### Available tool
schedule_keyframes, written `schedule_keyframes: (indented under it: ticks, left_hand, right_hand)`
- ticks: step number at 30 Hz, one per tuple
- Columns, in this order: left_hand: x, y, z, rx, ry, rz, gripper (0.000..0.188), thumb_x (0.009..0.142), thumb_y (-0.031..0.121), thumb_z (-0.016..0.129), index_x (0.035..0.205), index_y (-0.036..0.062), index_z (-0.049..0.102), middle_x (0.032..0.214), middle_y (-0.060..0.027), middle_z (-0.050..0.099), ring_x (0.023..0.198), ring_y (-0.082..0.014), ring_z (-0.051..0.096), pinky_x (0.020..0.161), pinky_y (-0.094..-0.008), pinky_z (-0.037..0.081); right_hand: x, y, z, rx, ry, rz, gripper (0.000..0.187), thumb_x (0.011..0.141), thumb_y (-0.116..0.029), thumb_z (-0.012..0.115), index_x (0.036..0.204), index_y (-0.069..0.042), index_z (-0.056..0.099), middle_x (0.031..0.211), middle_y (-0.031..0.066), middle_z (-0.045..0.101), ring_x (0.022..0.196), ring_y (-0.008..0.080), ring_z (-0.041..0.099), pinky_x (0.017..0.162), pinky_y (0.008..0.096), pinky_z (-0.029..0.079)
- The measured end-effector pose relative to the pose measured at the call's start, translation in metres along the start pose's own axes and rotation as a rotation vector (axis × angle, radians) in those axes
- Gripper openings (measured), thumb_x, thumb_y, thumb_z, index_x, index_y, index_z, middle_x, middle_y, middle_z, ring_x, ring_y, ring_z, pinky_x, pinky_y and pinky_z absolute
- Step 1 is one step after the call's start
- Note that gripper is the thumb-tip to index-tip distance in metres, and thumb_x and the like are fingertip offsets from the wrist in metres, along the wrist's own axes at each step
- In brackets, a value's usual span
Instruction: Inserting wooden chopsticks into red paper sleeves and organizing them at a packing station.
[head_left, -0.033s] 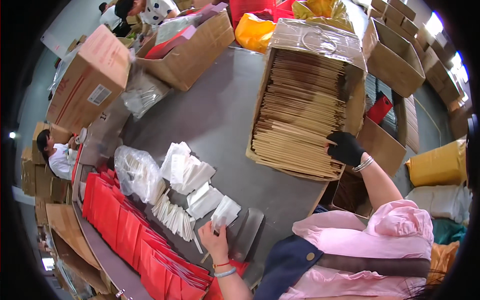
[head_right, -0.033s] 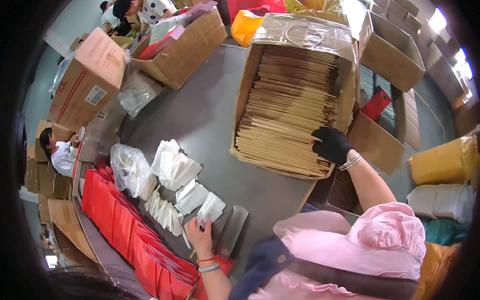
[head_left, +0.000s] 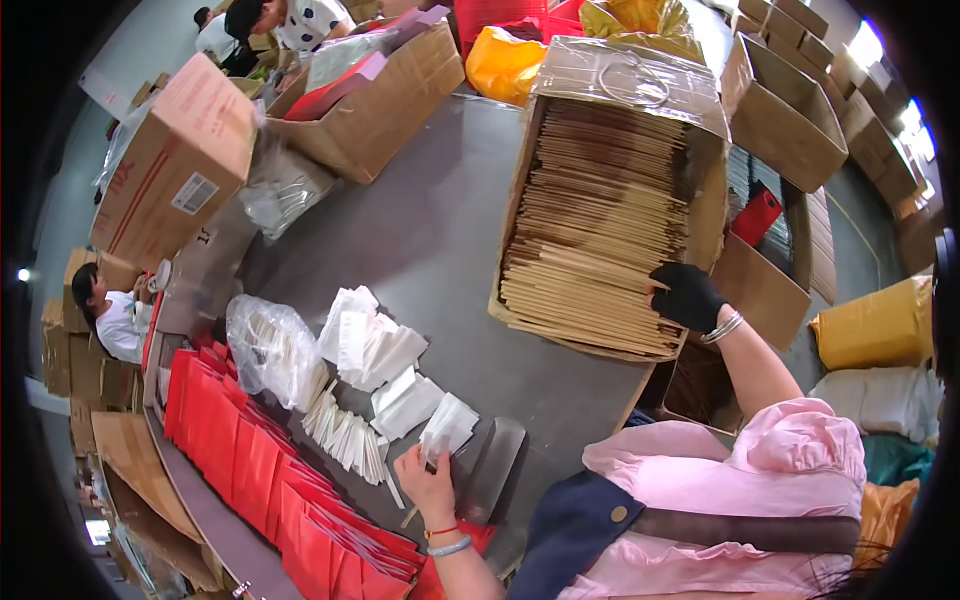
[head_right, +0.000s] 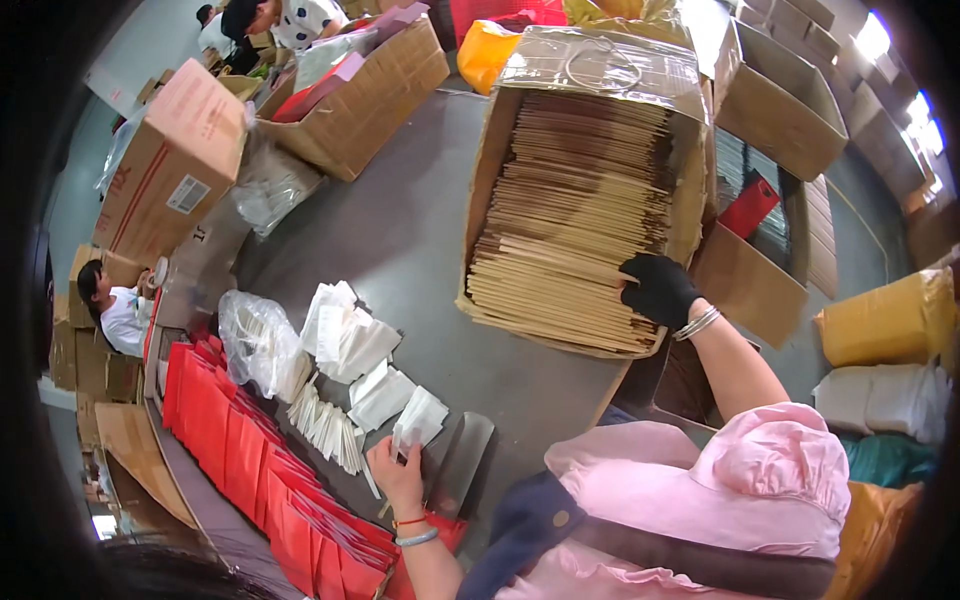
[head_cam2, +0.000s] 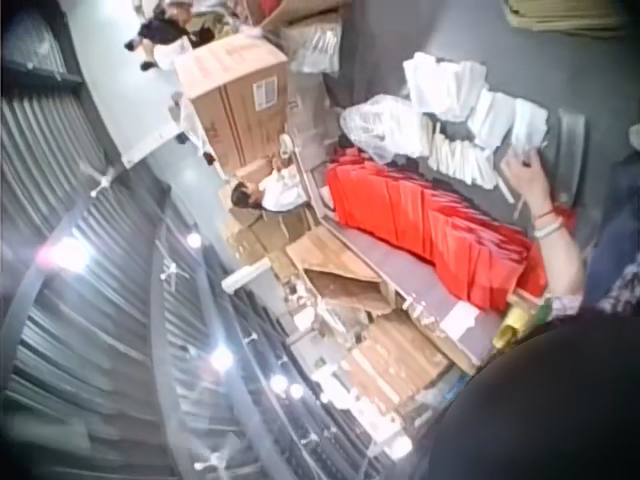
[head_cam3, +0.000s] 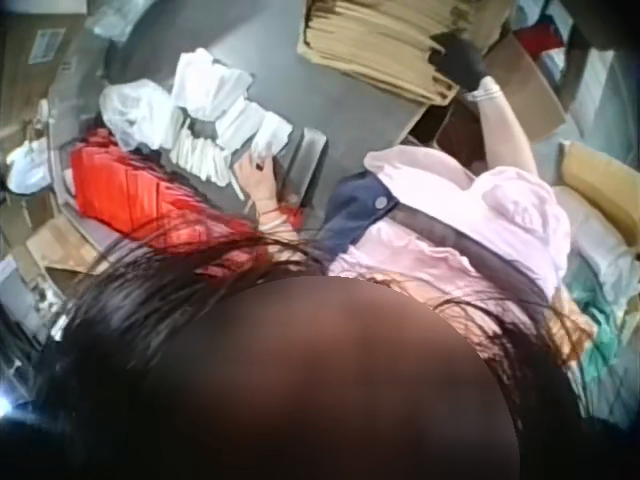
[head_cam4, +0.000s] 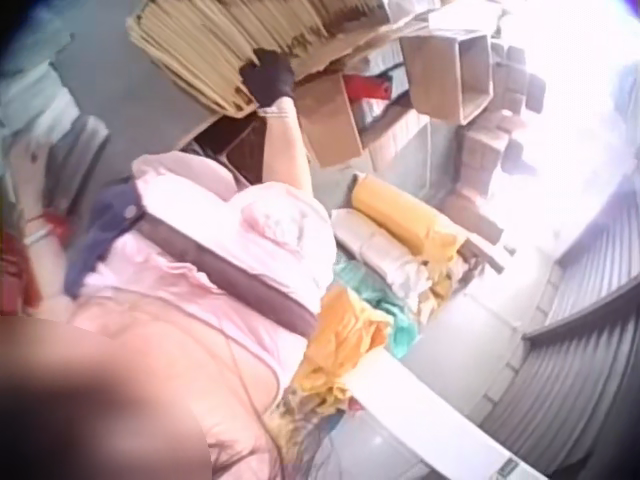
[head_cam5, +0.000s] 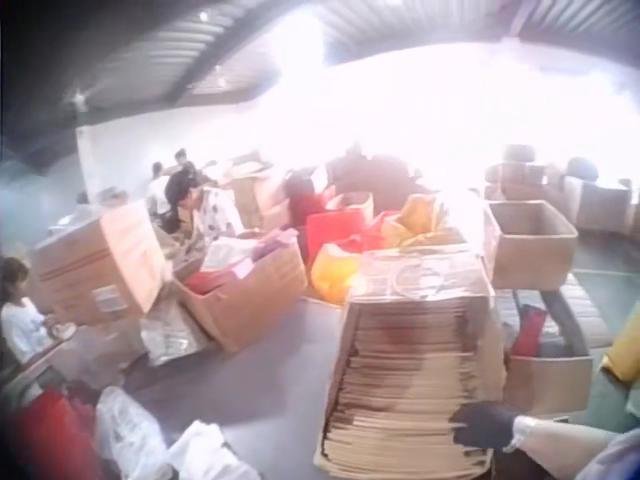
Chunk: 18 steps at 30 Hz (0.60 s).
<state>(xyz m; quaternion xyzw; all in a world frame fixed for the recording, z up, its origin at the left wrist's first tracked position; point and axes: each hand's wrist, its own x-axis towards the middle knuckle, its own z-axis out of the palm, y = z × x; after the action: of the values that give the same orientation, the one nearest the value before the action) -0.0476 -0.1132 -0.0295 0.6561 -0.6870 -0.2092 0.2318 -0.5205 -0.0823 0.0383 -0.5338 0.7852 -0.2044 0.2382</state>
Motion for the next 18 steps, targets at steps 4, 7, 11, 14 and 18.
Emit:
schedule_keyframes:
  ticks: [4, 7, 11, 14, 18]
  left_hand:
    - [0.001, 0.000, 0.002, 0.016, 0.025, -0.013, 0.039, 0.071, 0.013, 0.080, 0.103, 0.0000, 0.061, 0.099, -0.0159, 0.056, 0.093, -0.0348, 0.057, 0.084, -0.0405, 0.046]
    - [-0.002, -0.001, 0.000, 0.039, 0.047, -0.016, 0.039, 0.070, 0.014, 0.081, 0.101, -0.0005, 0.061, 0.096, -0.0158, 0.057, 0.090, -0.0346, 0.057, 0.083, -0.0398, 0.046]
    - [-0.004, -0.001, 0.000, 0.039, 0.085, -0.031, 0.039, 0.070, 0.015, 0.081, 0.099, -0.0007, 0.061, 0.095, -0.0162, 0.057, 0.090, -0.0351, 0.057, 0.082, -0.0401, 0.046]
    - [-0.005, -0.005, 0.002, 0.039, 0.090, -0.014, 0.040, 0.070, 0.015, 0.081, 0.099, -0.0010, 0.060, 0.092, -0.0152, 0.058, 0.086, -0.0331, 0.057, 0.080, -0.0387, 0.046]
    - [-0.007, -0.014, 0.001, -0.029, 0.043, -0.057, 0.040, 0.072, 0.015, 0.080, 0.101, -0.0011, 0.059, 0.096, -0.0164, 0.058, 0.089, -0.0343, 0.057, 0.081, -0.0401, 0.046]
  right_hand:
    - [0.002, 0.011, 0.008, -0.045, 0.101, -0.084, 0.018, 0.077, -0.022, 0.068, 0.088, -0.008, 0.069, 0.088, 0.0151, 0.067, 0.083, 0.0319, 0.066, 0.074, 0.0382, 0.053]
    - [0.006, 0.011, 0.009, -0.032, 0.017, 0.018, 0.020, 0.077, -0.023, 0.069, 0.089, -0.007, 0.069, 0.089, 0.0150, 0.067, 0.083, 0.0318, 0.066, 0.075, 0.0389, 0.053]
    - [0.009, 0.007, 0.009, -0.085, -0.006, 0.000, 0.019, 0.077, -0.022, 0.068, 0.089, -0.006, 0.069, 0.089, 0.0152, 0.067, 0.082, 0.0309, 0.067, 0.075, 0.0380, 0.053]
    - [0.004, 0.008, 0.007, -0.113, 0.062, -0.020, 0.017, 0.078, -0.019, 0.068, 0.087, -0.005, 0.068, 0.089, 0.0156, 0.067, 0.081, 0.0297, 0.067, 0.073, 0.0368, 0.053]
    - [-0.014, 0.001, -0.025, 0.179, 0.023, -0.062, 0.013, 0.080, -0.011, 0.070, 0.088, -0.002, 0.066, 0.078, 0.0117, 0.066, 0.075, 0.0217, 0.065, 0.070, 0.0326, 0.051]
